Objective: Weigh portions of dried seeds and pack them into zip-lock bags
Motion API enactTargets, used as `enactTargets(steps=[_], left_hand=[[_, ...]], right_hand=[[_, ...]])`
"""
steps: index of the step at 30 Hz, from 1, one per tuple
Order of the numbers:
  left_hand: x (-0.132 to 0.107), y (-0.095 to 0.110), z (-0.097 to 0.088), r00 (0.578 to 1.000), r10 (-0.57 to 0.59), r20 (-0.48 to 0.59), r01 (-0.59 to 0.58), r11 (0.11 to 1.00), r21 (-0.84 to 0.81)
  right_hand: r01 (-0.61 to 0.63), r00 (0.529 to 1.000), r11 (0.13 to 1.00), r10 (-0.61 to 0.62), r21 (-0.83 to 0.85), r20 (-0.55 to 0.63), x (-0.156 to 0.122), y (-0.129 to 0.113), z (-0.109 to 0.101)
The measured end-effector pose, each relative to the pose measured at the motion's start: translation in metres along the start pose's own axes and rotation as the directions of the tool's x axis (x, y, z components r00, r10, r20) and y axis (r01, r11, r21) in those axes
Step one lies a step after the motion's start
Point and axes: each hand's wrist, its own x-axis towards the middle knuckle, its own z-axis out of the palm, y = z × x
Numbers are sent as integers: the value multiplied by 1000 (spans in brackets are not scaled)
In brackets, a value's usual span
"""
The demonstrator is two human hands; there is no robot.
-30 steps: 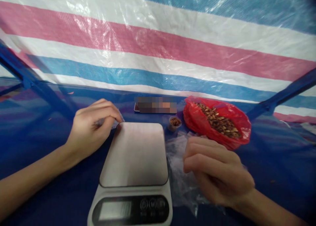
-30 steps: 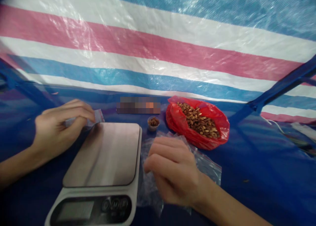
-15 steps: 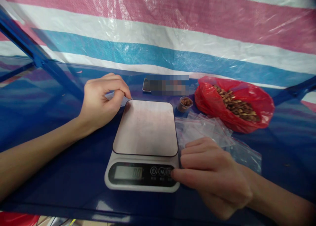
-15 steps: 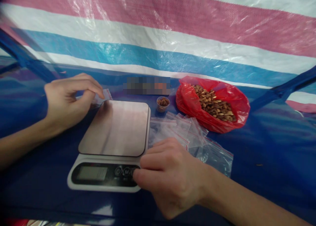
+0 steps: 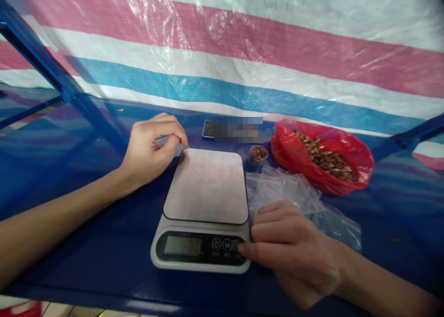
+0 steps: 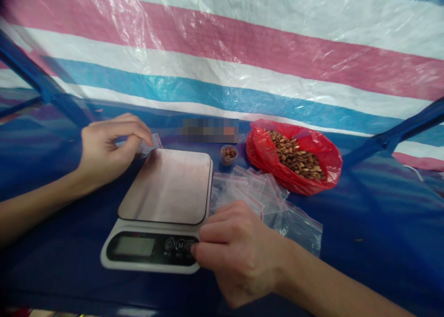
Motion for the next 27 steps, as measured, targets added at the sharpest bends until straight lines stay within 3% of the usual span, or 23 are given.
enactTargets(steps=[6, 21, 27], left_hand=[[1, -1, 0, 999, 34, -15, -34, 999, -22], [0, 7, 0, 998, -65, 25, 65, 998, 0], [0, 4, -1, 1000, -23, 13, 23, 1000, 4]], right_hand=[[-44, 996, 999, 43, -4, -72, 3, -5, -8], [4, 998, 1000, -4, -1, 60, 9, -5, -12], [11, 997, 1000, -9, -25, 72, 6, -3, -11]])
